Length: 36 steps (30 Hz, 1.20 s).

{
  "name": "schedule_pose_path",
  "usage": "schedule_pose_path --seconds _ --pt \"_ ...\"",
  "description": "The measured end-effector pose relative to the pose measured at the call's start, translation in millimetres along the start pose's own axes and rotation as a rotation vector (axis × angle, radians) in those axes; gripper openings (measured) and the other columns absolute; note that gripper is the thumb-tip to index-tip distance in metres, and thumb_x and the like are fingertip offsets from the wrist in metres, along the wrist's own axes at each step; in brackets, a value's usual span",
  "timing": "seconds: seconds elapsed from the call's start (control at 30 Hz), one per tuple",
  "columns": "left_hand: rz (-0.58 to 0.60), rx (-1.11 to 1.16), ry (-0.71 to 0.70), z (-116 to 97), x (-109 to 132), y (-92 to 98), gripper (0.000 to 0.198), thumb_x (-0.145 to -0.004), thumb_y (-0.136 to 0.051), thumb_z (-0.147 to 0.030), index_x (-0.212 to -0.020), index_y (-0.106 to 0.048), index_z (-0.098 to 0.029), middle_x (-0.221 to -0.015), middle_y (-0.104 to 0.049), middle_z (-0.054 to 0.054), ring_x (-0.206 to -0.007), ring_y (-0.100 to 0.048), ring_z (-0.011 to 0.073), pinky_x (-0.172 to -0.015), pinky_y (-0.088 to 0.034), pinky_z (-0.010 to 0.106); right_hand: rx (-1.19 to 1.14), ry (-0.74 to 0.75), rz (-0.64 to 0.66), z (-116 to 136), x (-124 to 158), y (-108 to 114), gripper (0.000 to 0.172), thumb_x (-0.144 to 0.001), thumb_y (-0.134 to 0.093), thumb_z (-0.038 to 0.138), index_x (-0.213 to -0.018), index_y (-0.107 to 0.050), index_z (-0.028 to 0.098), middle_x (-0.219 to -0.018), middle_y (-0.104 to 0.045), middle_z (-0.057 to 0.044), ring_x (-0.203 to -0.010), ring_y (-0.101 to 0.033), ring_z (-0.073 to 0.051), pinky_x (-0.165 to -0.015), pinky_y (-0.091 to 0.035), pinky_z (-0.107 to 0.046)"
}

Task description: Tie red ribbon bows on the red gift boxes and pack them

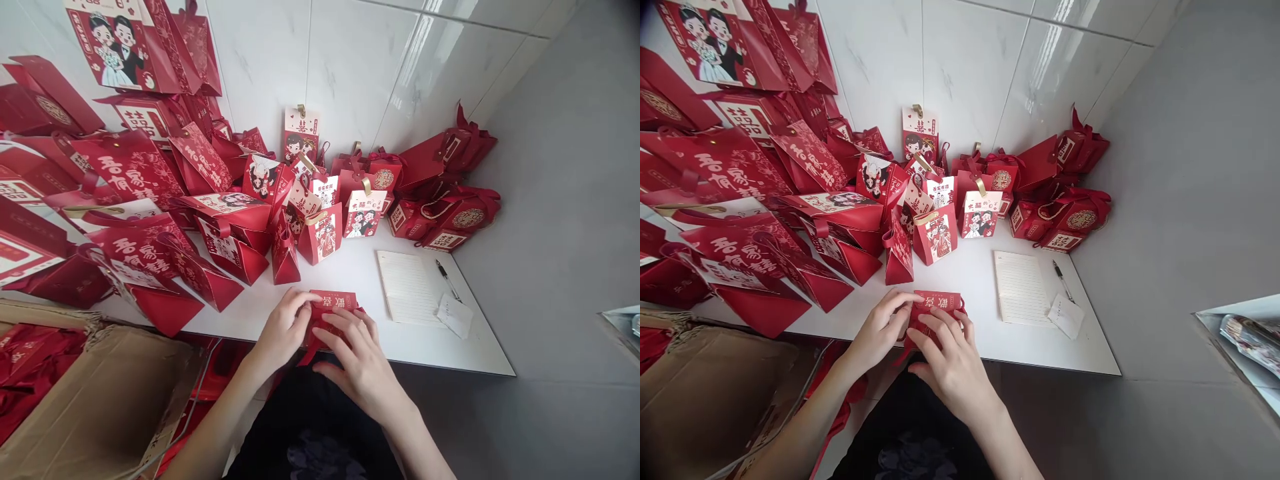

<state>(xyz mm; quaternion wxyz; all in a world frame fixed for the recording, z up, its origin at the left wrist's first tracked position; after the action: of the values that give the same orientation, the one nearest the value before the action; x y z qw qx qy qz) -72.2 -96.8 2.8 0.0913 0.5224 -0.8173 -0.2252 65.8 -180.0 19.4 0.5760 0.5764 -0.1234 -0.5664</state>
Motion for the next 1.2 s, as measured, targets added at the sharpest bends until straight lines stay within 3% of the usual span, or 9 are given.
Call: schedule_pose_path --seconds 0.1,0.27,0.4,0.57,0.8,1.03,1.13,1.2 --pt "0.122 -0.001 -0.053 -1.8 -4.2 6.5 0.019 -0.091 -0.039 -0.024 -0.089 -0.058 -0.021 -0.091 -0.054 0.001 -0.088 -0.056 0.0137 -0.082 -0.045 0.026 -0.01 -0.006 -0.071 1.4 1.2 -9.8 0.017 -0.088 -0.054 0.013 -0.105 -0.058 0.015 -0.102 -0.064 -0.008 -0.106 -0.054 -0.023 -0.096 -0.036 -0.046" --pt "0.206 -0.051 -0.071 -1.2 -8.1 12.8 0.016 -0.091 -0.042 -0.028 -0.085 -0.055 -0.02 -0.089 -0.052 0.0 -0.082 -0.054 0.012 -0.076 -0.044 0.024 -0.112 0.022 -0.22 -1.3 11.2 -16.6 0.016 -0.084 -0.056 0.005 -0.096 -0.059 0.015 -0.088 -0.066 -0.004 -0.094 -0.059 -0.018 -0.094 -0.04 -0.042" --pt "0.273 -0.123 -0.106 -3.5 -9.6 19.1 0.016 -0.088 -0.05 -0.034 -0.084 -0.056 -0.02 -0.091 -0.052 0.0 -0.084 -0.053 0.0135 -0.077 -0.043 0.025 -0.221 -0.003 -0.221 -6.8 17.5 -14.8 0.018 -0.083 -0.053 0.002 -0.095 -0.056 0.015 -0.087 -0.065 -0.005 -0.092 -0.06 -0.017 -0.094 -0.042 -0.042" --pt "0.325 -0.158 -0.248 -13.9 -15.6 21.1 0.013 -0.085 -0.052 -0.027 -0.075 -0.055 -0.018 -0.091 -0.054 0.002 -0.092 -0.051 0.0166 -0.083 -0.042 0.028 -0.305 -0.032 -0.175 -12.7 20.6 -14.3 0.019 -0.081 -0.053 0.004 -0.094 -0.055 0.018 -0.09 -0.065 -0.005 -0.093 -0.061 -0.017 -0.094 -0.043 -0.044" --pt "0.5 0.092 -0.057 -21.2 -23.3 9.7 0.014 -0.083 -0.05 -0.029 -0.076 -0.055 -0.017 -0.069 -0.058 -0.002 -0.059 -0.052 0.0101 -0.055 -0.042 0.021 -0.349 -0.077 -0.148 -13.6 20.8 -13.0 0.018 -0.082 -0.051 0.006 -0.093 -0.054 0.02 -0.089 -0.065 -0.004 -0.092 -0.062 -0.017 -0.095 -0.043 -0.044" --pt "0.406 0.165 0.179 -6.7 -23.6 9.6 0.022 -0.085 -0.048 -0.038 -0.099 -0.051 -0.021 -0.058 -0.055 -0.007 -0.033 -0.039 0.0059 -0.034 -0.031 0.018 -0.384 -0.05 -0.133 -14.2 20.8 -10.9 0.017 -0.082 -0.052 0.007 -0.093 -0.055 0.02 -0.09 -0.067 -0.004 -0.095 -0.062 -0.018 -0.097 -0.043 -0.045" --pt "0.342 0.117 0.141 -1.0 -22.2 11.5 0.02 -0.084 -0.05 -0.036 -0.095 -0.054 -0.02 -0.073 -0.061 -0.003 -0.038 -0.045 0.006 -0.039 -0.038 0.02 -0.4 -0.011 -0.125 -15.3 21.6 -9.9 0.017 -0.082 -0.053 0.006 -0.093 -0.056 0.02 -0.089 -0.067 -0.004 -0.097 -0.061 -0.018 -0.098 -0.041 -0.045" --pt "0.186 0.01 0.039 -1.6 -20.8 13.9 0.017 -0.082 -0.051 -0.03 -0.096 -0.055 -0.02 -0.091 -0.061 0.001 -0.047 -0.049 0.0062 -0.05 -0.045 0.022 -0.404 0.017 -0.113 -16.0 22.1 -9.1 0.018 -0.083 -0.053 0.005 -0.093 -0.057 0.019 -0.088 -0.067 -0.003 -0.098 -0.061 -0.017 -0.099 -0.041 -0.044"
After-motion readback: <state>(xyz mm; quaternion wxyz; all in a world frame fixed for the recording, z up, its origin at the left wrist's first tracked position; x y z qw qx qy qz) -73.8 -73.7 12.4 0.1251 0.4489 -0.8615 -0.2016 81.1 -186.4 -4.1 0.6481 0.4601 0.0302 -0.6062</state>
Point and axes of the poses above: each hand's wrist, its own x-axis away from the middle knuckle, its own y-axis out of the back of the hand, z = x × y, the point moved 2 cm from there along -x, towards the middle knuckle
